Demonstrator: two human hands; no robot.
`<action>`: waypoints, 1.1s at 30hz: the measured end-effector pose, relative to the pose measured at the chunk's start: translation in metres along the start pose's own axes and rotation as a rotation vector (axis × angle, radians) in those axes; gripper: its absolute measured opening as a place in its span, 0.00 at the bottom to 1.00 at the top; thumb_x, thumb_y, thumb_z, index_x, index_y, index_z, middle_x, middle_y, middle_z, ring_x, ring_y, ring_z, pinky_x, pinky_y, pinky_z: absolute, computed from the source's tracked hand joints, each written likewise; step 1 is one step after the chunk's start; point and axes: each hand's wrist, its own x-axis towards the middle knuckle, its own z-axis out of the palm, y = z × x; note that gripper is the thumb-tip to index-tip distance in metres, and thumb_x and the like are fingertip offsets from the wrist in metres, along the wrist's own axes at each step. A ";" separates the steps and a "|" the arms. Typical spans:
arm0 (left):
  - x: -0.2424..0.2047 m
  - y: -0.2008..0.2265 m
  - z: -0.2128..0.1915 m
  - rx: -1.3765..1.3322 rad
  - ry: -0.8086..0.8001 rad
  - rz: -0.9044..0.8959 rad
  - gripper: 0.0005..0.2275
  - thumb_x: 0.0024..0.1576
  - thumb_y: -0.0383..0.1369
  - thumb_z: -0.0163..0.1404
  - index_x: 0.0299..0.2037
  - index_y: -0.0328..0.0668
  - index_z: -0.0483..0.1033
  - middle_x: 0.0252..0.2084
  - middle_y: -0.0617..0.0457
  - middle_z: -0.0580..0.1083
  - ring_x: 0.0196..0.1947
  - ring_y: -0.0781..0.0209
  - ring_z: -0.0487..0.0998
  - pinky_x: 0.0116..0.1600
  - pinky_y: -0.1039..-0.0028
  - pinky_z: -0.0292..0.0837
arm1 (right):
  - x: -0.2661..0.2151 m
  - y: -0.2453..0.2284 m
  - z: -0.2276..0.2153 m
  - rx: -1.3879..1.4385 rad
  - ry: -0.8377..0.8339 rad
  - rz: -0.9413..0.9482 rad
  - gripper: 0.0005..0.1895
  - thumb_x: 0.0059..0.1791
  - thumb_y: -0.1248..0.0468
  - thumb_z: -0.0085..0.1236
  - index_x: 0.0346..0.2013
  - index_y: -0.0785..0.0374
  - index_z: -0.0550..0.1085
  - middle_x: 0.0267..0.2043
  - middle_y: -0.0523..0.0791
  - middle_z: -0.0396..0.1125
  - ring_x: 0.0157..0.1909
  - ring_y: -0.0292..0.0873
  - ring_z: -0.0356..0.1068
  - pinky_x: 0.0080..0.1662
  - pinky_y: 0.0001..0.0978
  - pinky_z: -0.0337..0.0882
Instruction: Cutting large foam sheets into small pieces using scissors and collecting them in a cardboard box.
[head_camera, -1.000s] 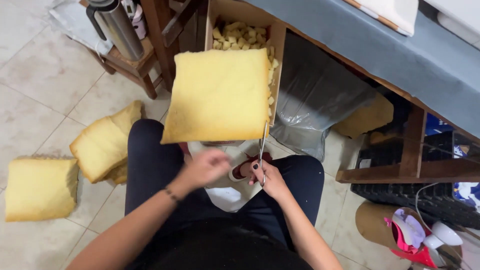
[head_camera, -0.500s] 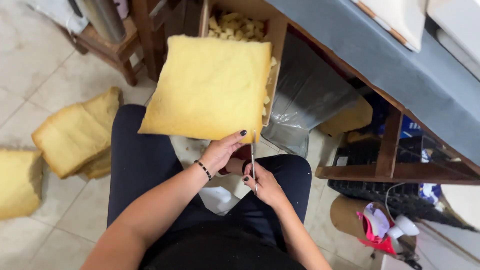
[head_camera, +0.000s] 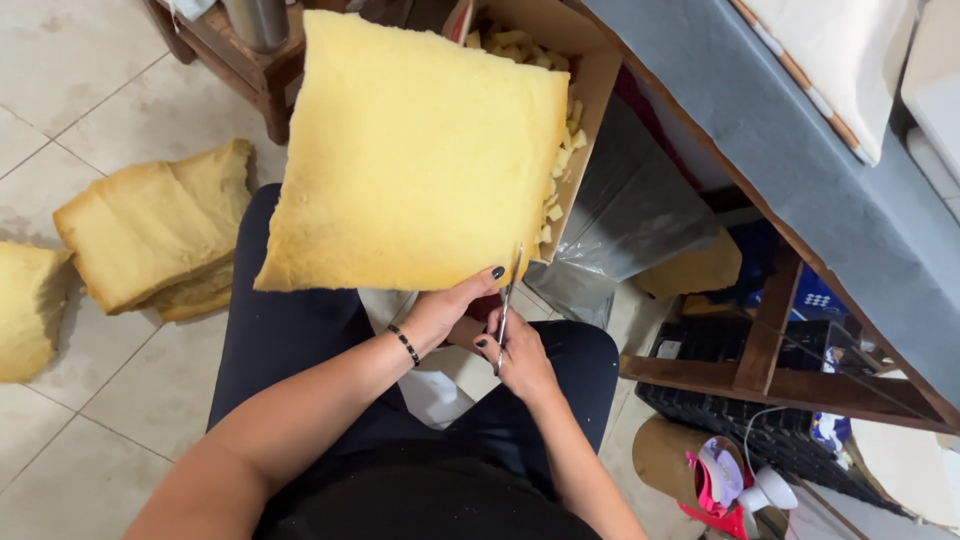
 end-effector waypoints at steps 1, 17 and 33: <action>0.004 0.005 0.001 -0.006 0.003 0.004 0.20 0.51 0.26 0.66 0.53 0.28 0.77 0.49 0.42 0.79 0.42 0.54 0.82 0.49 0.56 0.81 | 0.001 -0.003 0.001 -0.005 -0.005 -0.004 0.28 0.49 0.34 0.54 0.38 0.55 0.68 0.28 0.49 0.65 0.32 0.56 0.69 0.39 0.45 0.69; 0.010 0.045 0.016 -0.078 -0.024 -0.021 0.18 0.49 0.27 0.61 0.51 0.32 0.80 0.53 0.45 0.80 0.52 0.56 0.81 0.61 0.67 0.77 | -0.010 -0.007 0.022 0.029 0.174 -0.051 0.14 0.52 0.51 0.54 0.29 0.55 0.69 0.16 0.39 0.67 0.20 0.35 0.70 0.31 0.29 0.68; 0.007 0.044 0.019 0.090 -0.068 0.036 0.05 0.51 0.28 0.62 0.29 0.34 0.82 0.40 0.47 0.84 0.41 0.57 0.83 0.56 0.69 0.77 | 0.024 -0.015 -0.011 0.012 0.116 -0.114 0.27 0.51 0.33 0.39 0.30 0.53 0.64 0.29 0.40 0.65 0.33 0.40 0.67 0.39 0.33 0.65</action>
